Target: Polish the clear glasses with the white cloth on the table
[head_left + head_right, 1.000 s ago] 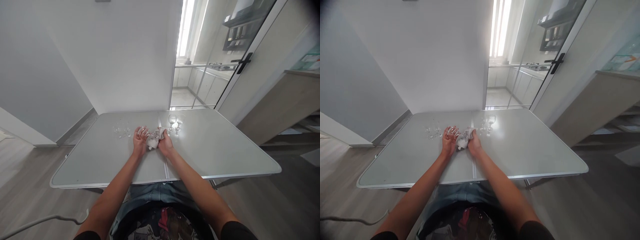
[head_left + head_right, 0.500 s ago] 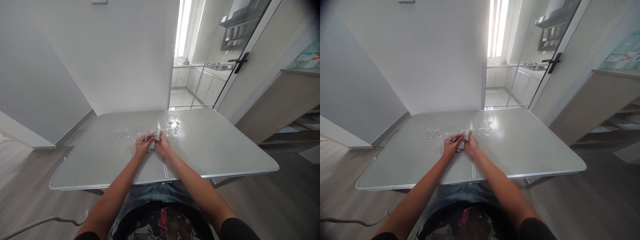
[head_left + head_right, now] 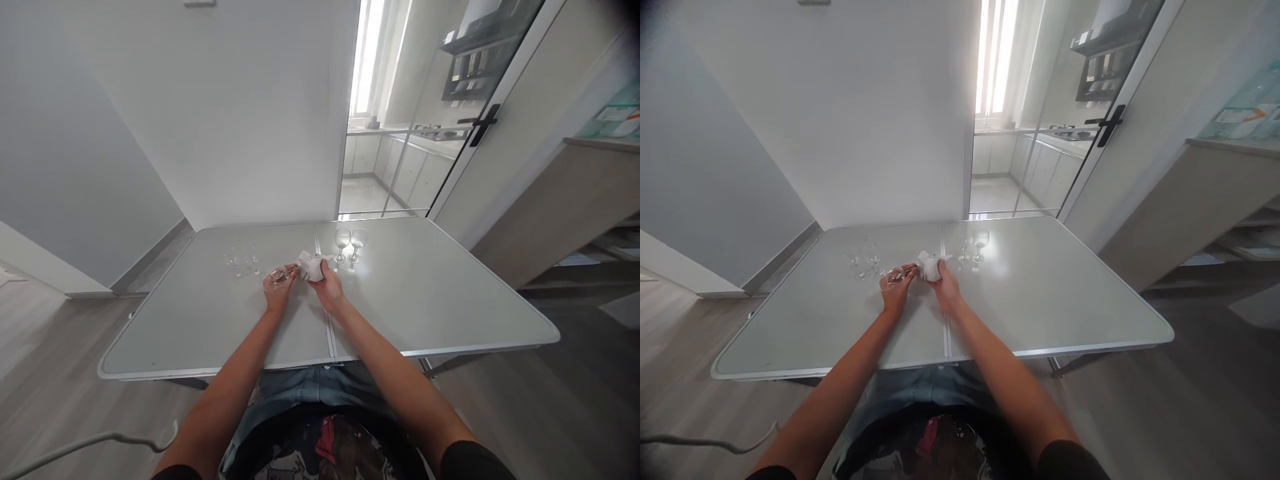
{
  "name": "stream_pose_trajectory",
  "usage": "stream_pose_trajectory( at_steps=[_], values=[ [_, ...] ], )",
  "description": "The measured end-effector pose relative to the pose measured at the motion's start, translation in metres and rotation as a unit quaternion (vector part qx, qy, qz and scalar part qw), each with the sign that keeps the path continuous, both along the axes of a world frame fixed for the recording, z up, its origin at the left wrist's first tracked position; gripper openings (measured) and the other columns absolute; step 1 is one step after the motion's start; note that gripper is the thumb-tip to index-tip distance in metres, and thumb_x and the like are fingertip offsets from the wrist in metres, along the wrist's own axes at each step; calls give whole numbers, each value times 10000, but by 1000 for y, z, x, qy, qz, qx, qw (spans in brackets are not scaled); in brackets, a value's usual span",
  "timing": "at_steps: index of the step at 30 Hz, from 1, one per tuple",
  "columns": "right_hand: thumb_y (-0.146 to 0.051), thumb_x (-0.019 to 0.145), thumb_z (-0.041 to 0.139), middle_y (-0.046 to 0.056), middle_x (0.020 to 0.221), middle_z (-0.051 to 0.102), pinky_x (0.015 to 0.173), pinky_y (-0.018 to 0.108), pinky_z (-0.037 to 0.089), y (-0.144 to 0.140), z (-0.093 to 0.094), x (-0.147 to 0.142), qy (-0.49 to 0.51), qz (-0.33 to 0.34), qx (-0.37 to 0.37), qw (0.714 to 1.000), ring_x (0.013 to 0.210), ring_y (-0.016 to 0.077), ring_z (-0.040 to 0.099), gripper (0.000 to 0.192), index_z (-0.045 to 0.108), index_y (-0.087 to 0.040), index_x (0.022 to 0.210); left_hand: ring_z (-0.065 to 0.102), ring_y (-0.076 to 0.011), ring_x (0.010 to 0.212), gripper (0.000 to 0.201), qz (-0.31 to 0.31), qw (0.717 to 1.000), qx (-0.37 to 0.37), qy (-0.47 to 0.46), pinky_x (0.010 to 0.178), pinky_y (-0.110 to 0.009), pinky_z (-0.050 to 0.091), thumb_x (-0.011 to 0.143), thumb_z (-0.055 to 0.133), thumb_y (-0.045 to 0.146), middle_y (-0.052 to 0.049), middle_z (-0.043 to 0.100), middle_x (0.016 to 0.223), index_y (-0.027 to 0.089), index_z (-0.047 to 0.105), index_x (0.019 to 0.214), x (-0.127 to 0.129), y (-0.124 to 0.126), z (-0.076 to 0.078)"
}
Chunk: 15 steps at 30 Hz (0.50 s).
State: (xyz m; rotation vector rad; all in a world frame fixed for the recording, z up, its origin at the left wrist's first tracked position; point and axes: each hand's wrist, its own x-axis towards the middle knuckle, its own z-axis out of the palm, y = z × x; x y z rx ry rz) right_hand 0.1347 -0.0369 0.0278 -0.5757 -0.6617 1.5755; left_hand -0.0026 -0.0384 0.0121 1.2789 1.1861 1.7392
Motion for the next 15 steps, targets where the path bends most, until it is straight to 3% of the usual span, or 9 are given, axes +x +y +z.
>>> stream_pose_trajectory(
  at_steps=[4, 9, 13, 15],
  values=[
    [-542, 925, 568, 71, 1146, 711, 896, 330, 530, 1, -1, 1, -5, 64, -6, 998, 1080, 216, 641, 397, 686, -211, 1109, 703, -256, 965, 209, -76, 997, 0, 6, 975, -430, 528, 722, 836, 356, -51, 768, 970, 251, 784, 894, 0, -2, 0],
    [-481, 921, 579, 51, 1193, 701, 878, 318, 529, 0, 0, 6, -26, 52, -19, 998, 1099, 215, 630, 349, 690, -226, 1131, 708, -251, 919, 197, 14, 999, -23, -34, 929, -397, 531, 724, 839, 312, -74, 769, 918, 206, 789, 882, 1, -2, 3],
    [-491, 929, 558, 58, 1189, 702, 859, 319, 533, -1, 0, 6, -5, 81, 1, 997, 1095, 218, 631, 369, 678, -232, 1162, 711, -246, 903, 222, -39, 998, -17, -47, 888, -382, 556, 699, 852, 325, -79, 775, 913, 192, 786, 864, 2, -1, 5],
    [-466, 919, 574, 64, 1147, 715, 802, 308, 539, 0, -1, 5, -19, 94, -31, 995, 1026, 214, 649, 349, 688, -216, 1133, 713, -229, 889, 236, -26, 999, -25, -25, 857, -359, 568, 703, 842, 366, -68, 775, 922, 203, 785, 864, 1, 0, 5]
  ],
)
